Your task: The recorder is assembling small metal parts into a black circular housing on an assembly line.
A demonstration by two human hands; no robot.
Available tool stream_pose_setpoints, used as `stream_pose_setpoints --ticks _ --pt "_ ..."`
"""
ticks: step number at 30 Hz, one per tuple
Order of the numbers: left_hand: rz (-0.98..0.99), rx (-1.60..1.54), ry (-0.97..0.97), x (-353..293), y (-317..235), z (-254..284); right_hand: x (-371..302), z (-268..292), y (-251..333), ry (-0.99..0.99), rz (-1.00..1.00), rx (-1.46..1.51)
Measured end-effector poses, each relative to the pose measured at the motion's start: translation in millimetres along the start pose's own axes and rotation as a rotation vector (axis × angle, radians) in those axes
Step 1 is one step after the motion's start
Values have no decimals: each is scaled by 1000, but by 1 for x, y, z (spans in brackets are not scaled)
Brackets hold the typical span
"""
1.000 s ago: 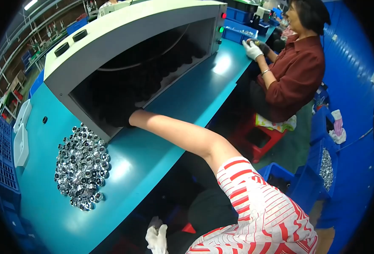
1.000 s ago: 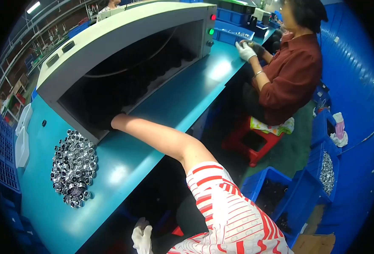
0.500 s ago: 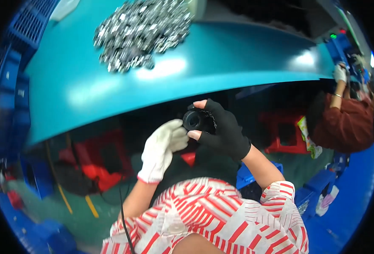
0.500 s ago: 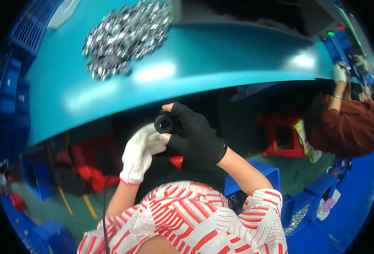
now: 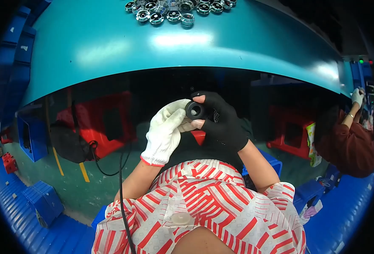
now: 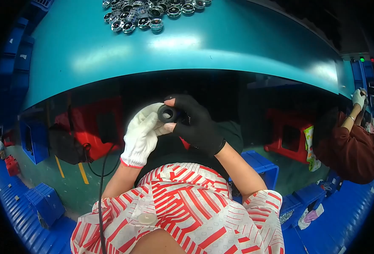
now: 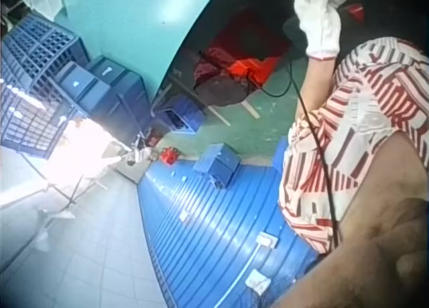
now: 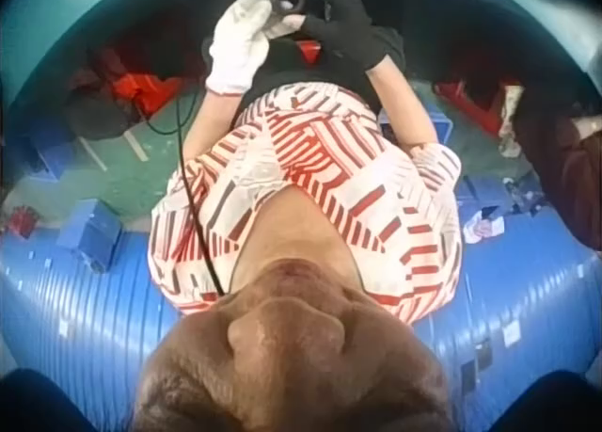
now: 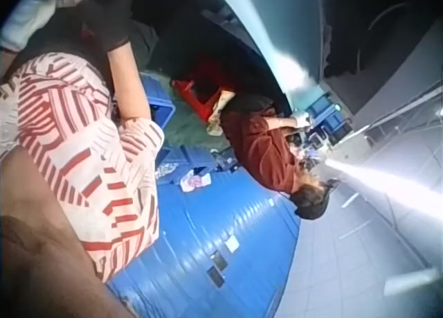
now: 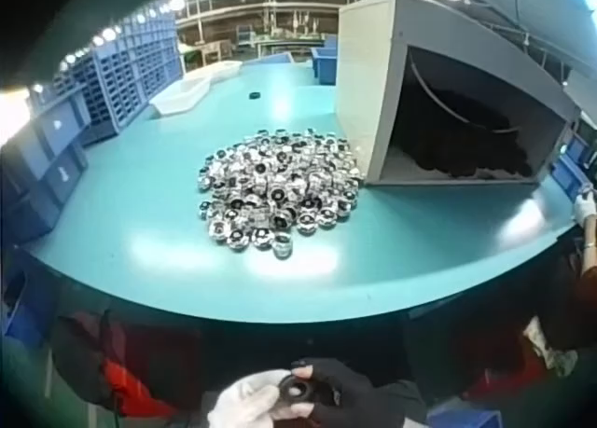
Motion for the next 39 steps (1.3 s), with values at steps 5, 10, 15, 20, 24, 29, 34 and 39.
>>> stream_pose_setpoints --ticks 5,10,15,20,24,29,34,39 --pt "-195 386 -105 -11 -25 -5 -3 -2 -7 29 -22 73" --pt "-125 401 -110 -6 -24 -7 0 1 1 -5 39 -19" --pt "-82 265 -67 4 -17 -1 7 0 33 93 150 -495" --pt "-60 209 -45 7 -17 8 40 65 95 -266 401 -667" --pt "-32 219 -39 7 -12 2 97 94 92 -341 372 -721" --pt "-29 205 -63 5 -11 5 139 63 86 -269 287 -949" --pt "-35 142 -35 6 -14 10 149 56 73 -246 275 -1008" --pt "2 -27 -10 10 -17 7 125 70 70 -191 208 -680"
Point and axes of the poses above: each hand's wrist, its own x-axis towards the middle knuckle, its own z-axis out of the back of the hand, y = z × x, the point moved 10 cm from there along x, towards the middle knuckle, and after that the axes turned 9 degrees about -x, right-handed, at the moved point
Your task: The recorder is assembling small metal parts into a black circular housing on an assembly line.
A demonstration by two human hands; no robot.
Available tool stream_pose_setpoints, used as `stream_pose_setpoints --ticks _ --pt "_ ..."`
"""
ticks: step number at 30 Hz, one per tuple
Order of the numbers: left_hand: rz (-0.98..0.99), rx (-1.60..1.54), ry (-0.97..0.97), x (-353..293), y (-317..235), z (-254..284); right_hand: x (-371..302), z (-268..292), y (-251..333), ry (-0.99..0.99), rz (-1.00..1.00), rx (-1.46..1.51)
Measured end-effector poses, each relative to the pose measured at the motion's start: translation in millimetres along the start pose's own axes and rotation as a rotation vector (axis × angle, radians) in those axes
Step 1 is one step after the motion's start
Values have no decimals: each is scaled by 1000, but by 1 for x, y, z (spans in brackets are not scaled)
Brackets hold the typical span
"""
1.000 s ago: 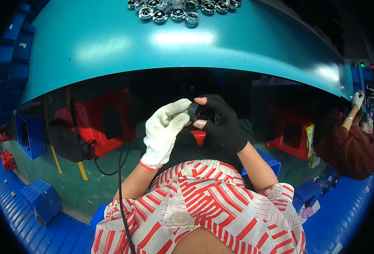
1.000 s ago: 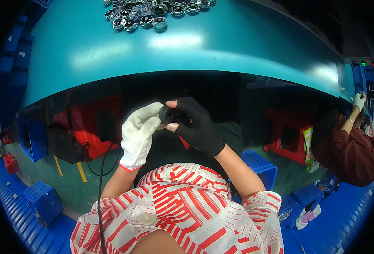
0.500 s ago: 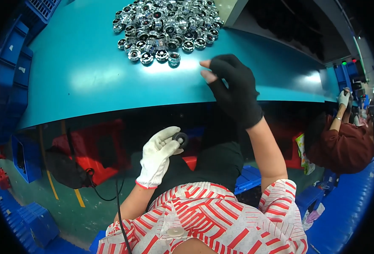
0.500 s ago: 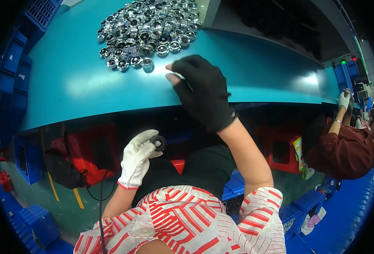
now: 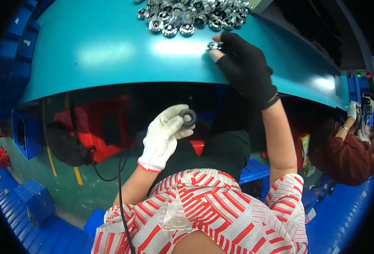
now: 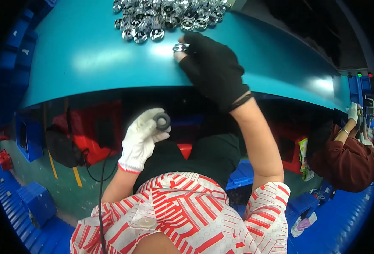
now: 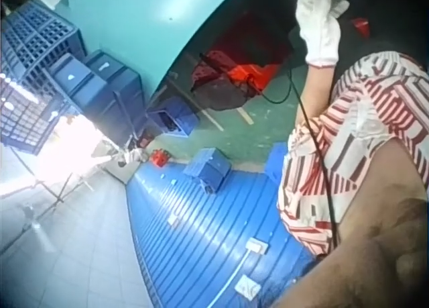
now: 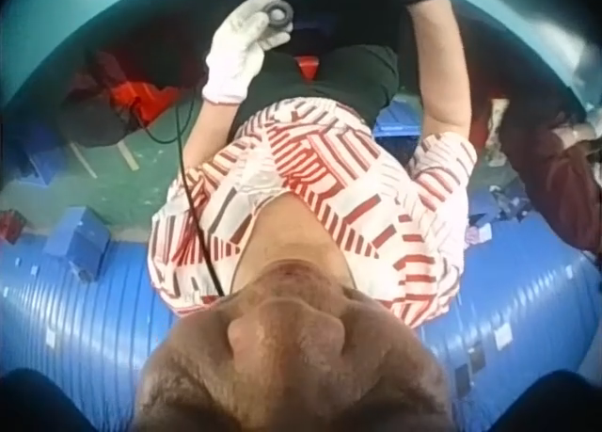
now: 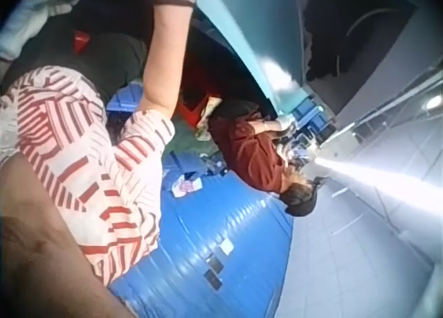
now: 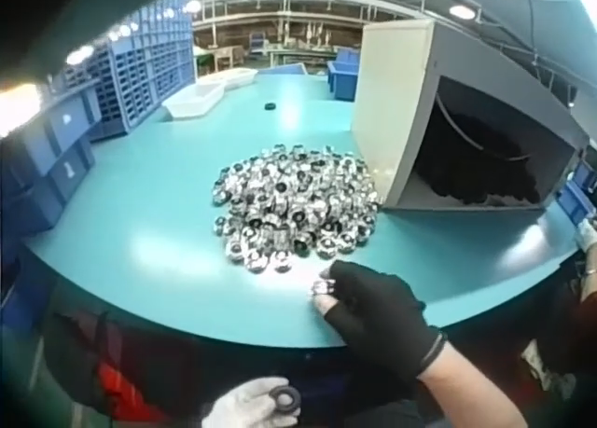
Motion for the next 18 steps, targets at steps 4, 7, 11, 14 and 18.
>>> stream_pose_setpoints --ticks 4,7,11,14,18 --pt "38 -82 48 2 8 -7 -7 8 -16 159 -64 -225" --pt "57 -80 69 0 13 -10 -8 10 -17 190 -79 -475" --pt "17 -13 36 -2 12 -11 -10 15 -17 66 -31 -553" --pt "13 -42 55 -5 11 -13 -14 18 -13 -33 72 -509" --pt "-81 70 -18 -7 3 -15 -20 20 -10 -26 134 -437"
Point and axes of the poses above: each hand's wrist, its own x-axis towards the middle knuckle, its own z-axis out of the back of the hand, y = z × x, the point moved 10 cm from there along x, towards the middle knuckle, and after that the axes turned 9 degrees about -x, right-handed, at the moved point
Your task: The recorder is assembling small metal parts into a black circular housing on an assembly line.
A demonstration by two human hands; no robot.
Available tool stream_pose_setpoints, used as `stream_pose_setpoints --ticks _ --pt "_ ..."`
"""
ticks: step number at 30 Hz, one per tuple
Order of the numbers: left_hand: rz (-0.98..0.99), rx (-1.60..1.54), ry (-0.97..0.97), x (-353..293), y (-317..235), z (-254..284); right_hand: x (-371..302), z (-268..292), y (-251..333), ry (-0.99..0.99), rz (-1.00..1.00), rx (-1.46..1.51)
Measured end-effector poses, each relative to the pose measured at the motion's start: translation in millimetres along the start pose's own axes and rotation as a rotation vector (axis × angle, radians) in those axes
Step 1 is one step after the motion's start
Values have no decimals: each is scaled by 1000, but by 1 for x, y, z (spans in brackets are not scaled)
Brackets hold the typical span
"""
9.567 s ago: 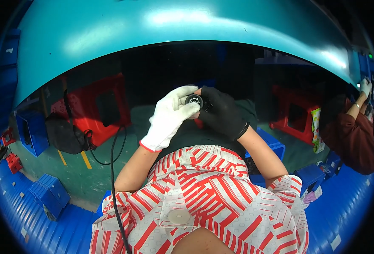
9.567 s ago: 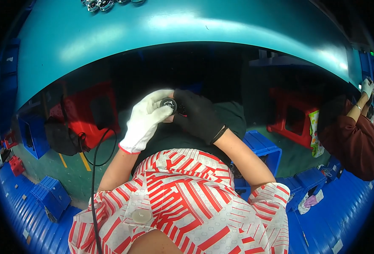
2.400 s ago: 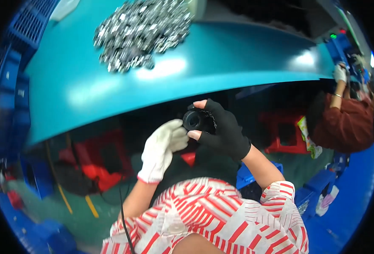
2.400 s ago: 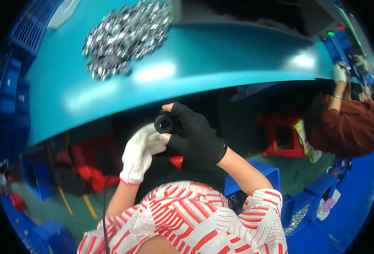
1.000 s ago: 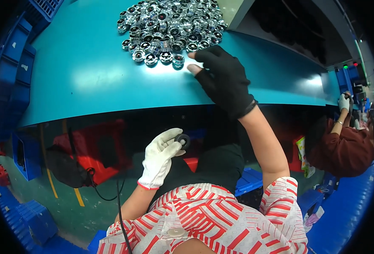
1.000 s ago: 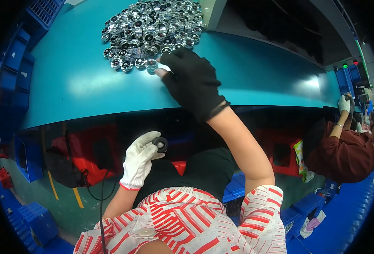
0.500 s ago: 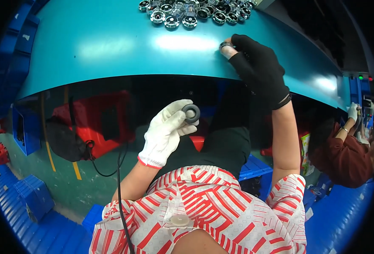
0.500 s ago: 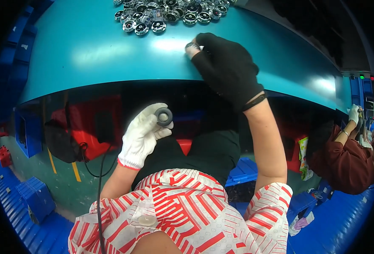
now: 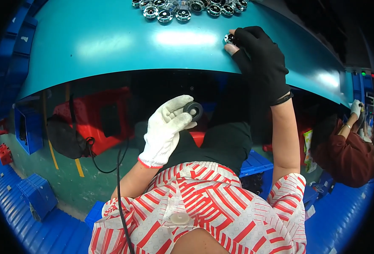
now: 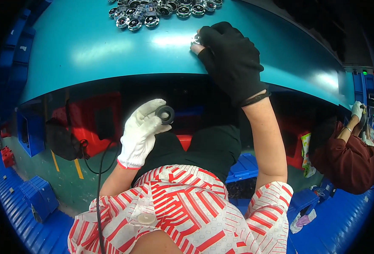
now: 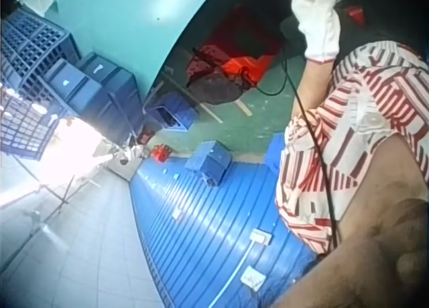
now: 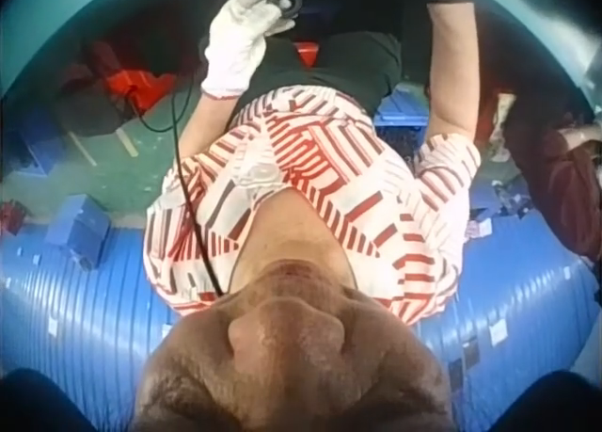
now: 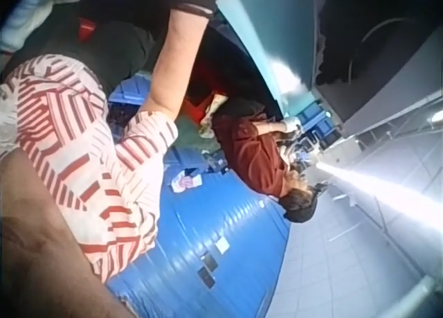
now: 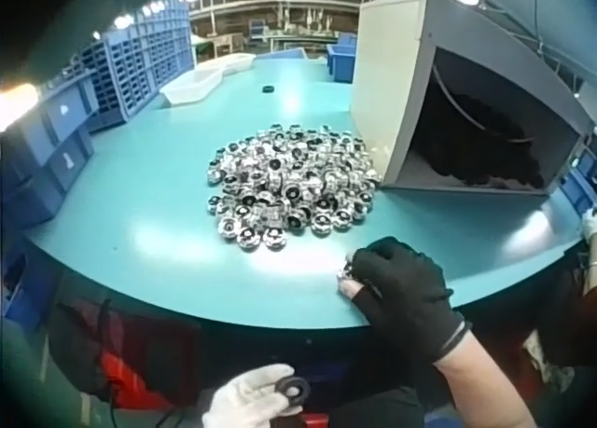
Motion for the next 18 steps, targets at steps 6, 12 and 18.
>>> stream_pose_setpoints --ticks 6,12,18 --pt "-16 42 -25 0 2 7 -46 10 49 121 2 633" --pt "17 -21 27 0 16 1 -103 -26 69 226 -142 642" --pt "72 -33 1 -5 30 11 -122 -43 60 262 -246 750"
Point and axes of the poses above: each hand's wrist, its own x-axis towards the middle knuckle, its own z-axis out of the back of the hand, y = z × x, the point moved 10 cm from there along x, towards the middle knuckle, and after that the axes turned 9 degrees about -x, right-handed, at the moved point
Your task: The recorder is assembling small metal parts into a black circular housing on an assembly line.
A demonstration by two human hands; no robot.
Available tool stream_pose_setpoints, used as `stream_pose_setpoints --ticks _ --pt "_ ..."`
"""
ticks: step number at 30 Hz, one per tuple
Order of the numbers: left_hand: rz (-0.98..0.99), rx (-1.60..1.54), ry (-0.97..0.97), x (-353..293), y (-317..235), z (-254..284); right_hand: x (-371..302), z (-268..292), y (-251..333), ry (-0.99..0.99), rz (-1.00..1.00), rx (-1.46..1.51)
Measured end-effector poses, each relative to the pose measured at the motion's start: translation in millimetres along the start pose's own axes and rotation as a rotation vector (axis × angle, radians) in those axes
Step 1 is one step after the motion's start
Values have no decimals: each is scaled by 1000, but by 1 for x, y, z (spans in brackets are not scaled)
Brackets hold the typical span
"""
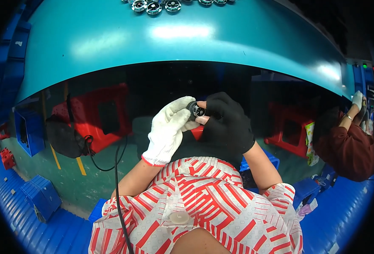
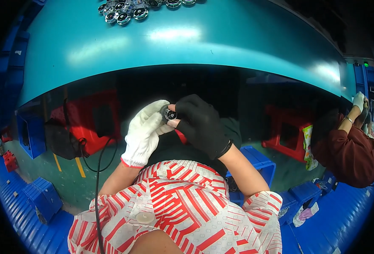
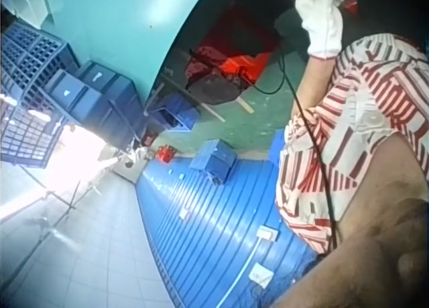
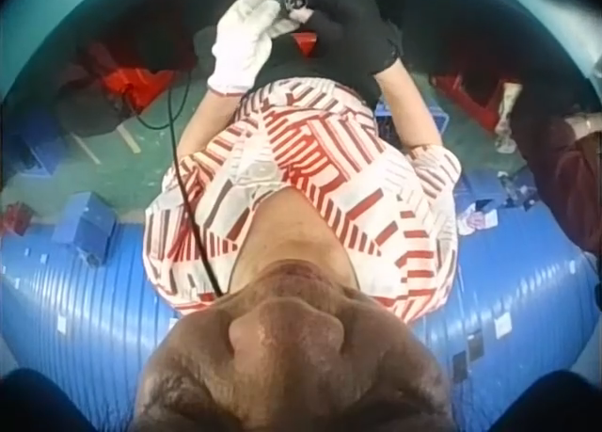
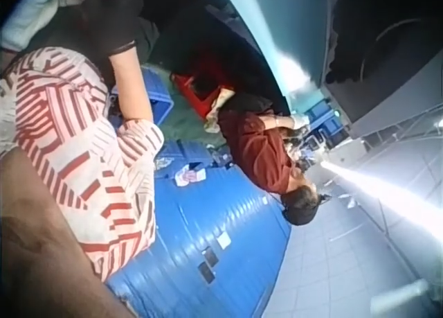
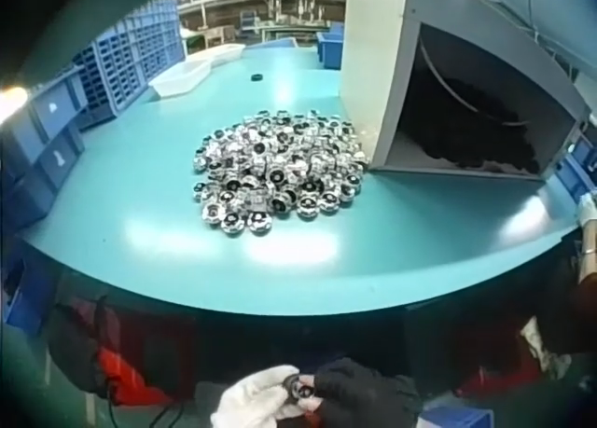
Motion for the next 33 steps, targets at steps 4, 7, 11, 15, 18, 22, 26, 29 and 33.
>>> stream_pose_setpoints --ticks 4,7,11,15,18,22,26,29,33 --pt "-17 22 -1 -1 6 2 -5 -9 5 21 142 -53" --pt "-23 131 -9 -1 6 4 -8 -19 7 38 154 -53" --pt "-161 246 20 3 -5 -1 -9 -17 -14 -86 -48 188" --pt "-178 545 30 4 -11 -12 -7 -26 -20 11 11 14" --pt "-154 619 23 3 -4 -20 -11 -17 -13 -5 5 -84" --pt "-227 977 -64 5 -13 -25 -14 -37 -28 -32 33 57" --pt "-461 966 5 0 -17 -6 -5 -55 -22 199 -60 102" --pt "-326 803 -57 9 -4 -1 -10 -51 -31 183 -136 -57" --pt "-150 708 -118 11 3 -19 -13 -34 -41 131 -188 25"
Point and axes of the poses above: each hand's wrist, its own x-axis towards the middle knuckle, its own z-axis out of the back of the hand, y = z × x, the point moved 10 cm from there along x, towards the middle knuckle, and after that the axes turned 9 degrees about -x, right-handed, at the moved point
